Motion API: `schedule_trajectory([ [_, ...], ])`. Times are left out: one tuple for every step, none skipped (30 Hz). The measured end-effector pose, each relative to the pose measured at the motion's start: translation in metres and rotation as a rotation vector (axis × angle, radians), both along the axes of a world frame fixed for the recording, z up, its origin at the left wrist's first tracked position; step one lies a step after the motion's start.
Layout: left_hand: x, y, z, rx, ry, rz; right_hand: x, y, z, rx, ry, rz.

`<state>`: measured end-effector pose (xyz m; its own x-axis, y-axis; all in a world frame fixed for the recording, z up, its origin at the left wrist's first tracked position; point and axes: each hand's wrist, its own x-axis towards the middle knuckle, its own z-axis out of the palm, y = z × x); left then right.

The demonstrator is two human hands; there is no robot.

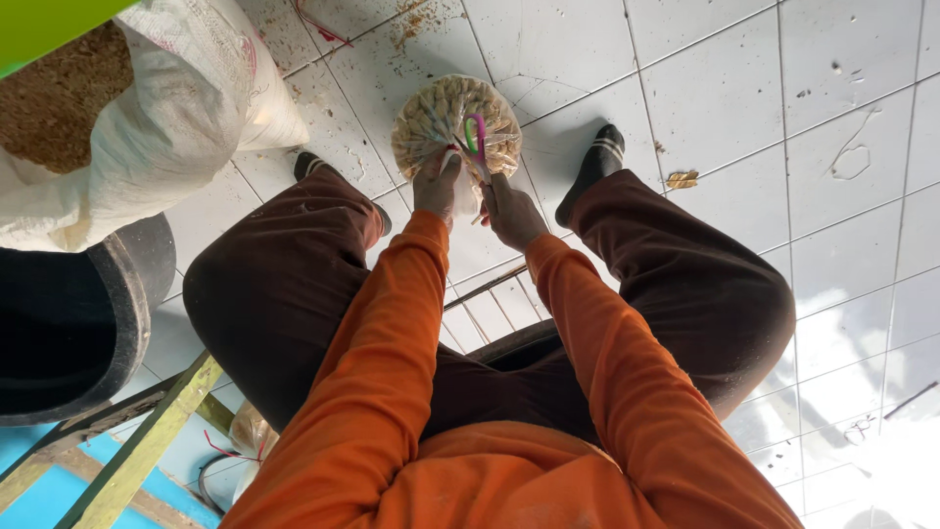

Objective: The person sits on the floor and ties filled plastic bags of shelled peanuts closed with rubber bands, cutting the bands with scissors. They then pour peanuts from a bag into the hopper of a green grinding machine and use a wooden paddle to push the peanuts into the machine, with ground peanut collecting in a cloth-lined bag below.

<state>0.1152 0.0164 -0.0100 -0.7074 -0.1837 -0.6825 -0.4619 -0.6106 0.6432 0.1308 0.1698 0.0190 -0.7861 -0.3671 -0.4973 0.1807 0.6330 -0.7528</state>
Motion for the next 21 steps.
schedule_trajectory([
  [0.002, -0.004, -0.002, -0.041, 0.021, -0.053, 0.002, -0.003, -0.005, 0.011, -0.014, -0.013],
  [0.003, -0.007, -0.004, -0.082, 0.045, -0.106, 0.004, -0.007, -0.010, 0.022, -0.025, -0.026],
  [0.004, -0.010, -0.006, -0.100, 0.094, -0.137, 0.005, -0.011, -0.014, 0.036, -0.033, -0.040],
  [0.005, -0.012, -0.009, -0.118, 0.141, -0.167, 0.006, -0.013, -0.018, 0.046, -0.001, -0.043],
  [0.006, -0.014, -0.011, -0.137, 0.183, -0.195, 0.007, -0.017, -0.021, 0.057, 0.027, -0.043],
  [0.007, -0.016, -0.013, -0.138, 0.176, -0.209, 0.008, -0.020, -0.024, 0.067, 0.054, -0.041],
  [0.008, -0.018, -0.015, -0.140, 0.173, -0.222, 0.010, -0.023, -0.026, 0.087, 0.061, -0.047],
  [0.009, -0.019, -0.017, -0.139, 0.167, -0.236, 0.012, -0.026, -0.028, 0.109, 0.066, -0.053],
  [0.010, -0.021, -0.019, -0.158, 0.186, -0.254, 0.014, -0.029, -0.029, 0.131, 0.067, -0.056],
  [0.011, -0.023, -0.021, -0.177, 0.206, -0.271, 0.017, -0.031, -0.030, 0.175, 0.112, -0.045],
  [0.013, -0.025, -0.023, -0.198, 0.229, -0.290, 0.020, -0.034, -0.032, 0.219, 0.161, -0.035],
  [0.014, -0.026, -0.025, -0.196, 0.229, -0.299, 0.023, -0.036, -0.033, 0.264, 0.213, -0.026],
  [0.015, -0.028, -0.026, -0.193, 0.229, -0.307, 0.026, -0.039, -0.034, 0.269, 0.209, -0.046],
  [0.017, -0.029, -0.027, -0.191, 0.229, -0.315, 0.029, -0.041, -0.035, 0.274, 0.206, -0.064],
  [0.018, -0.031, -0.029, -0.179, 0.244, -0.316, 0.031, -0.044, -0.035, 0.280, 0.205, -0.082],
  [0.020, -0.032, -0.029, -0.167, 0.261, -0.317, 0.033, -0.046, -0.036, 0.288, 0.216, -0.092],
  [0.021, -0.034, -0.030, -0.156, 0.276, -0.317, 0.034, -0.048, -0.037, 0.297, 0.227, -0.101],
  [0.023, -0.035, -0.030, -0.162, 0.277, -0.326, 0.036, -0.050, -0.037, 0.305, 0.237, -0.109],
  [0.024, -0.037, -0.030, -0.170, 0.279, -0.333, 0.037, -0.053, -0.037, 0.319, 0.230, -0.105],
  [0.025, -0.038, -0.030, -0.179, 0.285, -0.340, 0.038, -0.054, -0.037, 0.333, 0.227, -0.101],
  [0.027, -0.040, -0.029, -0.166, 0.273, -0.340, 0.040, -0.057, -0.036, 0.347, 0.226, -0.098],
])
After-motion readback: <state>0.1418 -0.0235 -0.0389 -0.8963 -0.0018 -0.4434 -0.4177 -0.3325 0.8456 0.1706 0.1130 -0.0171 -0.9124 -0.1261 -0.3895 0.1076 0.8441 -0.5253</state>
